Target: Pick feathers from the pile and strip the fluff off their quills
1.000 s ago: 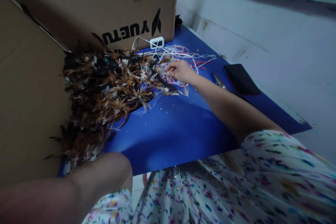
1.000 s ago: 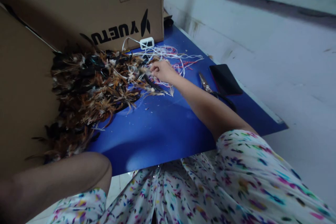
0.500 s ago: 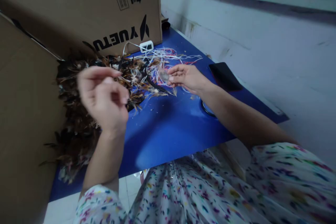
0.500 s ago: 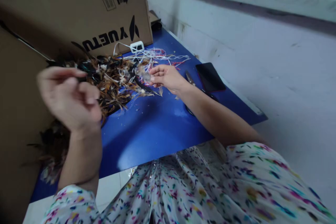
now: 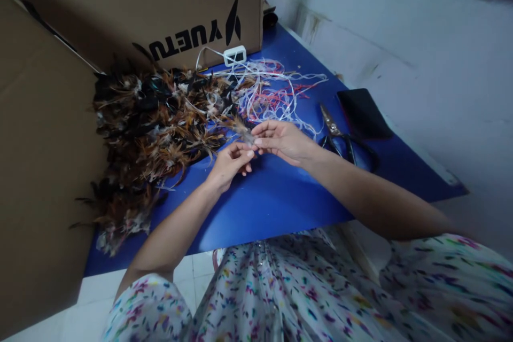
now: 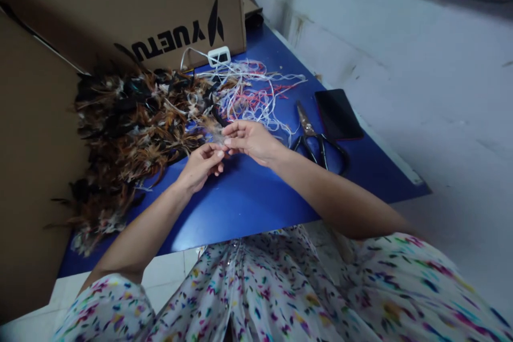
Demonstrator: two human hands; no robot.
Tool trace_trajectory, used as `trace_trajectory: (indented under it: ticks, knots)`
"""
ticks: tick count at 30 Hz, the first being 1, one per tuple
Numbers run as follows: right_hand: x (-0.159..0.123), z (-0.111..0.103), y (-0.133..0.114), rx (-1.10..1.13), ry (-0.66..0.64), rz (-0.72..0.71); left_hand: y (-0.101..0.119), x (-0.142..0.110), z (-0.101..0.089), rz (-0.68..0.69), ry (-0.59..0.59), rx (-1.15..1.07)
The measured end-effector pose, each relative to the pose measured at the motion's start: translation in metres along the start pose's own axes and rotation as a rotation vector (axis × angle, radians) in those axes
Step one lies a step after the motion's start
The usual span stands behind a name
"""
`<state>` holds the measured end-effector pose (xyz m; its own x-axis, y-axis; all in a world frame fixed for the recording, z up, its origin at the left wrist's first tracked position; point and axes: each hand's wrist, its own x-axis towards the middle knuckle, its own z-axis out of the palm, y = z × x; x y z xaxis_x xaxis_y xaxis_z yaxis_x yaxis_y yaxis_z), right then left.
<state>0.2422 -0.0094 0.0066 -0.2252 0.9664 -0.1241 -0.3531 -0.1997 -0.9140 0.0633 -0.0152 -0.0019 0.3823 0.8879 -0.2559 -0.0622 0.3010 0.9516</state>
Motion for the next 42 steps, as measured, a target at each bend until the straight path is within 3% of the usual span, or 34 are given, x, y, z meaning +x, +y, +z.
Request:
trace_trajectory:
  ticks: [7,17,28,42]
  knots:
    - [-0.001,0.000,0.013,0.027,0.036,0.068,-0.011,0.003,-0.004,0.022,0.026,0.042]
    - [0.002,-0.003,0.028,0.040,0.085,0.055,-0.018,0.004,-0.008,0.093,0.040,0.109]
    - [0.003,-0.002,0.035,0.051,0.120,0.036,-0.018,0.005,-0.009,0.150,0.140,0.113]
    - [-0.001,0.004,0.033,-0.068,0.136,-0.031,-0.025,0.005,-0.010,0.168,0.057,0.120]
